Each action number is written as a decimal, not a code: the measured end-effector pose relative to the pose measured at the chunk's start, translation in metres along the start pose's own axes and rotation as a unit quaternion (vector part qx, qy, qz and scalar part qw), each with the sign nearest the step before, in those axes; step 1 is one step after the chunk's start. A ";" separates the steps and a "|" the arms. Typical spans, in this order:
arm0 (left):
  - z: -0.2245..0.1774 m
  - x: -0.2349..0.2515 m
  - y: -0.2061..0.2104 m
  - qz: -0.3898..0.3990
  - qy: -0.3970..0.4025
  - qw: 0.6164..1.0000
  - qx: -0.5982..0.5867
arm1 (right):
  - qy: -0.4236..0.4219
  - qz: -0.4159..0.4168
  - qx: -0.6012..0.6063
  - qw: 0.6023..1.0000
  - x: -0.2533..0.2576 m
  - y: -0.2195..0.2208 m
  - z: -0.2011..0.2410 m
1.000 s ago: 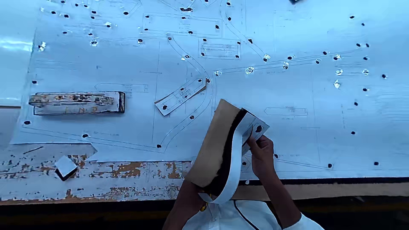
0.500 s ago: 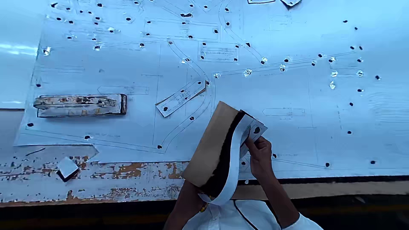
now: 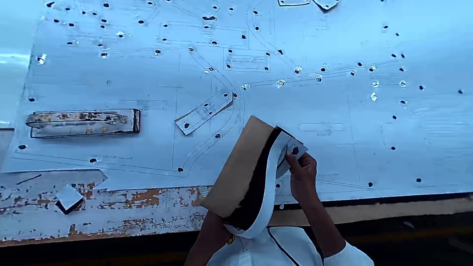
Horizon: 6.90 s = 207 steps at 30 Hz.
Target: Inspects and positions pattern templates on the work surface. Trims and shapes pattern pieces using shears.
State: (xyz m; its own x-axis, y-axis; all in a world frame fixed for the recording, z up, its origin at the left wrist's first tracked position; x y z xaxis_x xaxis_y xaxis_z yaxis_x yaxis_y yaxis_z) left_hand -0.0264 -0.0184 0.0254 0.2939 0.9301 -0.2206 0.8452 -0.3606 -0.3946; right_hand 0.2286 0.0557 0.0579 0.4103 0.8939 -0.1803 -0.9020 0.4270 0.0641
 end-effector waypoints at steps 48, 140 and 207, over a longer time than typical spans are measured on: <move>-0.027 0.000 -0.001 0.221 -0.221 0.943 0.112 | -0.056 0.042 -0.044 0.997 -0.021 0.001 0.006; -0.101 -0.017 0.011 -0.060 0.214 0.950 0.217 | -0.161 0.478 -0.032 0.863 0.010 -0.130 0.114; -0.116 -0.043 -0.016 -0.038 0.196 0.964 0.177 | -0.188 0.502 -0.066 0.842 -0.012 -0.093 0.128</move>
State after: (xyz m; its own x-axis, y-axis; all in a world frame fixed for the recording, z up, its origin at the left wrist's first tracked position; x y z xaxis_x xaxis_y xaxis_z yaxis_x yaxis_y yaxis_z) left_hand -0.0005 -0.0448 0.1444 0.4418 0.8850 0.1469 0.6858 -0.2277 -0.6912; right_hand 0.3252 0.0230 0.1796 -0.5759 0.7860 0.2247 -0.8166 -0.5657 -0.1144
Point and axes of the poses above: each hand's wrist, its own x-axis towards the middle knuckle, its own y-axis out of the palm, z = x × y, the point moved 1 cm from there along x, towards the middle knuckle, and after that the axes turned 8 degrees about -x, right-handed, at the moved point
